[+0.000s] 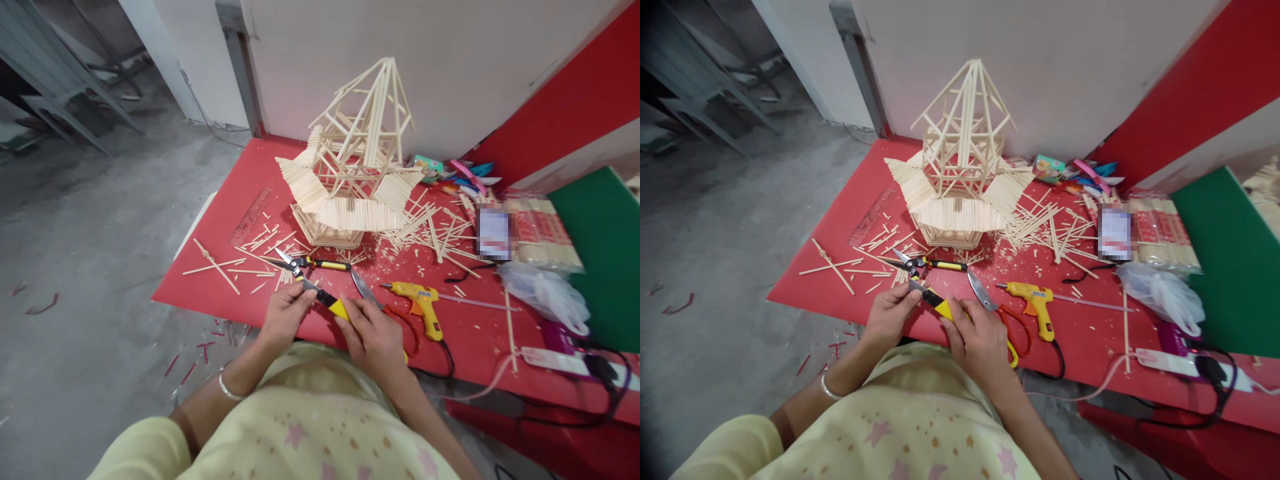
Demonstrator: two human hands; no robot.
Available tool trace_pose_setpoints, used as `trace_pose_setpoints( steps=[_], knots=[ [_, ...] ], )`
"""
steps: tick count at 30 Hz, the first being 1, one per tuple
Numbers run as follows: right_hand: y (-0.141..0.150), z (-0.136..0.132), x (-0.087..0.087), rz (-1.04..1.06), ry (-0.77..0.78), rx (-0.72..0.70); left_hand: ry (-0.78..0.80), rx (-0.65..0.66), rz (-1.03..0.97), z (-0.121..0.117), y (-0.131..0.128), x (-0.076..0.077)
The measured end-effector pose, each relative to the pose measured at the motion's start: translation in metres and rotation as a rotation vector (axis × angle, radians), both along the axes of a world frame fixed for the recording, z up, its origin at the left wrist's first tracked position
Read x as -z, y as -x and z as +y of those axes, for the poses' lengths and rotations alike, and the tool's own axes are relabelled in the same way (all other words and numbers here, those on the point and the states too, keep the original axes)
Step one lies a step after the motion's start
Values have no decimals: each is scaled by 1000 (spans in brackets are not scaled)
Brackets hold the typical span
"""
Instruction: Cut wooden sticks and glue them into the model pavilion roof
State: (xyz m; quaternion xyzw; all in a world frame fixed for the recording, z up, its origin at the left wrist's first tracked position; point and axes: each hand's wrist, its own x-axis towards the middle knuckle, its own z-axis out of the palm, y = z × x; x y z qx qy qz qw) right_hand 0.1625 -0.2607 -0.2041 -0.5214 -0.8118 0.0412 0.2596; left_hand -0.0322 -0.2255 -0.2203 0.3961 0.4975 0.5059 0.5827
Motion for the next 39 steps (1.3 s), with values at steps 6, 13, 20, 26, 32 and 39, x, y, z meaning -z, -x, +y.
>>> trace_pose_setpoints(
  steps=[6, 13, 20, 26, 32, 39],
  knots=[
    [1, -1, -5, -43, -118, -12, 9, -42, -46, -6, -4, -1],
    [0, -3, -6, -43, -124, 3, 63, -66, -53, -8, -5, 0],
    [-2, -4, -7, 80, -7, -27, -62, -29, 75, -5, -2, -3],
    [-4, -4, -12, 3, -46, -33, -1, -43, 89, -11, 0, 0],
    [-3, -4, -9, 173, 72, -64, -42, -30, 98, -9, 0, 3],
    [-6, -3, -8, 256, 175, -87, 8, -5, 77, -10, 0, 3]
  ],
)
